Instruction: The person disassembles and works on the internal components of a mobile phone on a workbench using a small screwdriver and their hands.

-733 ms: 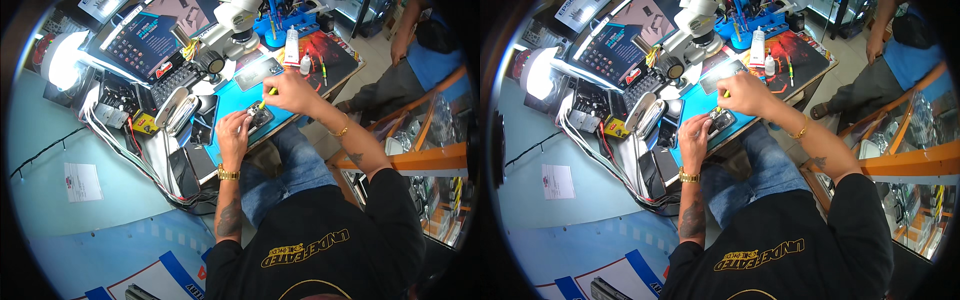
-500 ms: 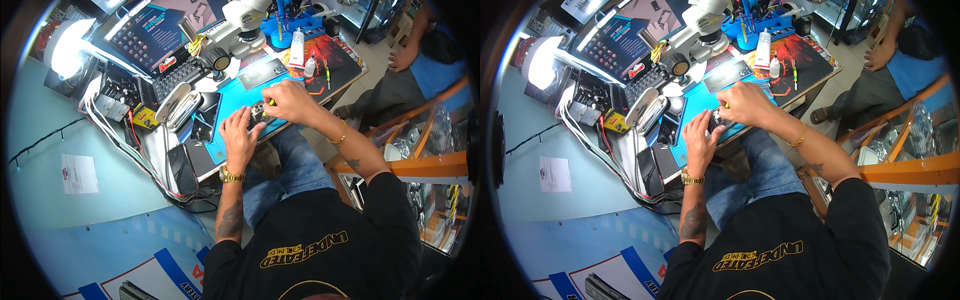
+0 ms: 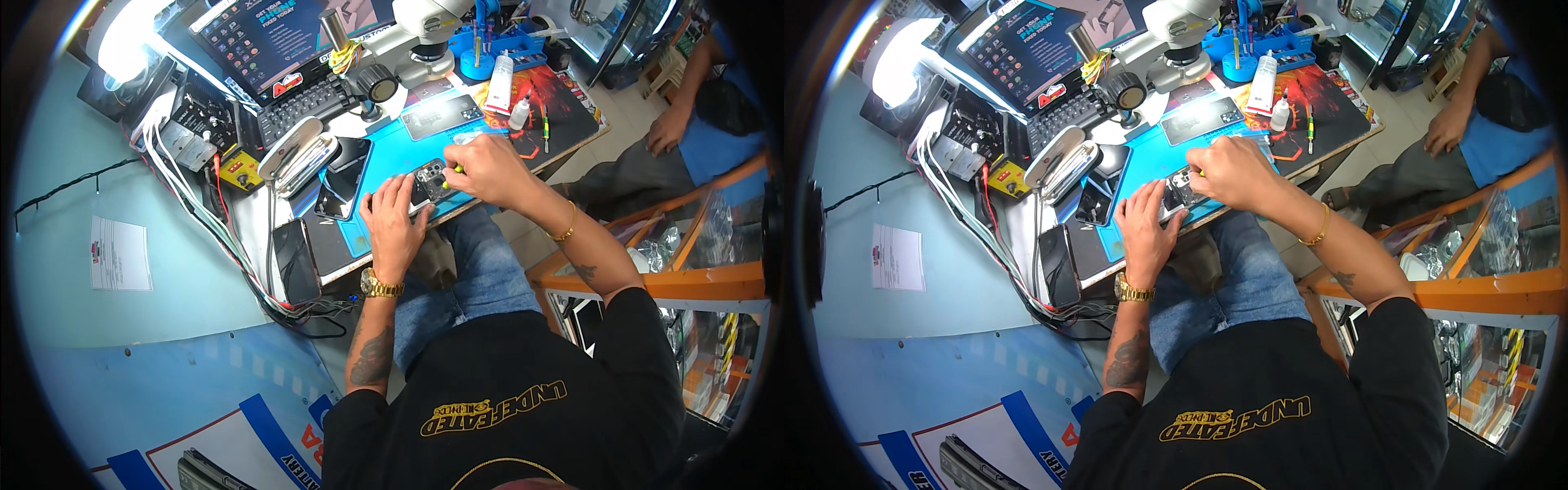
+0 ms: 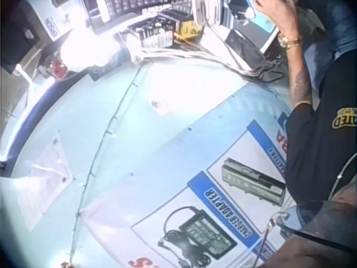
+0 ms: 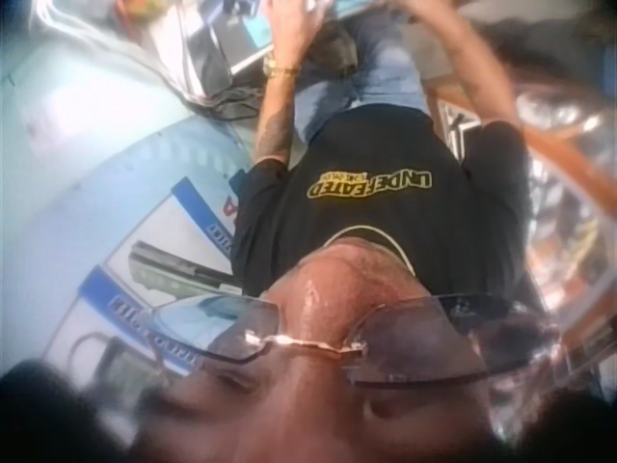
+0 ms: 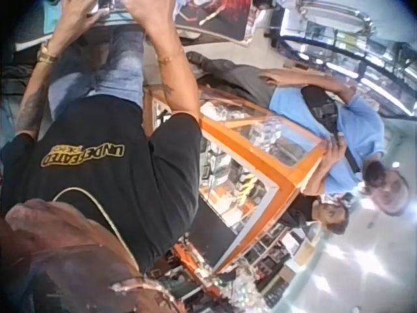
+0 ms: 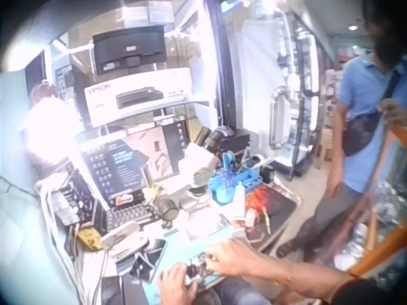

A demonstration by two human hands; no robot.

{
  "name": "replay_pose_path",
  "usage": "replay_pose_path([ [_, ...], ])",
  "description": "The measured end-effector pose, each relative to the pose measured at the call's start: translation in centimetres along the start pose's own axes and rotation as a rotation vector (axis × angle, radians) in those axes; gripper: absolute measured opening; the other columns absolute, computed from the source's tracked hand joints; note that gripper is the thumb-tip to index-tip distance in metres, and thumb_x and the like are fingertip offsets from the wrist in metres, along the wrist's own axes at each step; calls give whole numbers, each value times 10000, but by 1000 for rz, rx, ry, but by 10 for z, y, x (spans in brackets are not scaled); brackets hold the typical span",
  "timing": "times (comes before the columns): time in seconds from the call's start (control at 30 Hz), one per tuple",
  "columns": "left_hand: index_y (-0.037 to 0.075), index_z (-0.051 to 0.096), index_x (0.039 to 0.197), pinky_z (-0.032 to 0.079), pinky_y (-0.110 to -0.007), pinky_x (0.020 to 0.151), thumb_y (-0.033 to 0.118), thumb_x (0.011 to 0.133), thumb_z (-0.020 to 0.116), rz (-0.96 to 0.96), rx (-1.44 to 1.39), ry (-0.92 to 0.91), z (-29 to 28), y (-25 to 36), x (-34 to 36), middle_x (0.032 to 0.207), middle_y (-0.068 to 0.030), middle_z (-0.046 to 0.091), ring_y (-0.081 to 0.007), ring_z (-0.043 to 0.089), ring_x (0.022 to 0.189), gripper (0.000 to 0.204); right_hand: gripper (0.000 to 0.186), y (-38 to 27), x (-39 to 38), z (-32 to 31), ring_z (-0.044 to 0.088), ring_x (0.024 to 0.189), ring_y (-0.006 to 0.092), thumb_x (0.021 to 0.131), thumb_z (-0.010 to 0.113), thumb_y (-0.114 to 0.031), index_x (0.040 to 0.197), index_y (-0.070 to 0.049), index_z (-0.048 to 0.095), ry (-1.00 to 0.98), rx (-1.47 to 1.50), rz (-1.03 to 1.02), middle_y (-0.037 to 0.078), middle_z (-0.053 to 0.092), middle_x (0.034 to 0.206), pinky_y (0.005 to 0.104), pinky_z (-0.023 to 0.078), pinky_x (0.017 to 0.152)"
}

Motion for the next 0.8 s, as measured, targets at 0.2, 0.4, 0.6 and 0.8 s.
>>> replay_pose_path([
  [0.2,45,600,1338,356,-469,1098,198,890,746,51,-408,-49,15,2,4,1316,-144,633,-337,554,1264,495,194,-20,9,-2,676,699,386,903,710,-265,945,-76,696,-164,-246,-107,174,678,723,493,514,625],
  [0.4,12,657,960,430,-475,952,121,919,674,-70,-804,-153,26,-1,20,1102,-187,666,-379,599,1073,118,378,-28,20,4,676,741,391,898,673,-236,1259,-133,632,-195,18,-460,144,697,794,484,525,671],
  [0.6,34,672,864,450,-425,929,76,831,728,74,-448,192,16,10,26,912,-136,712,-345,661,846,77,363,-32,28,2,684,853,362,955,618,-254,1299,-138,625,-458,-251,-253,141,707,831,455,524,766],
  [0.8,15,672,923,503,-437,832,83,775,789,-204,-925,-155,25,-7,30,888,-133,726,-341,676,896,199,304,-34,30,3,693,883,348,967,609,-278,1233,-130,620,-422,-179,-321,138,711,854,445,511,775],
])
Point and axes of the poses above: each hand's wrist, its own x-axis towards the middle knuckle, its own z-axis out of the palm, y = z × x, the point moved 4 cm from there along x, towards the middle knuckle
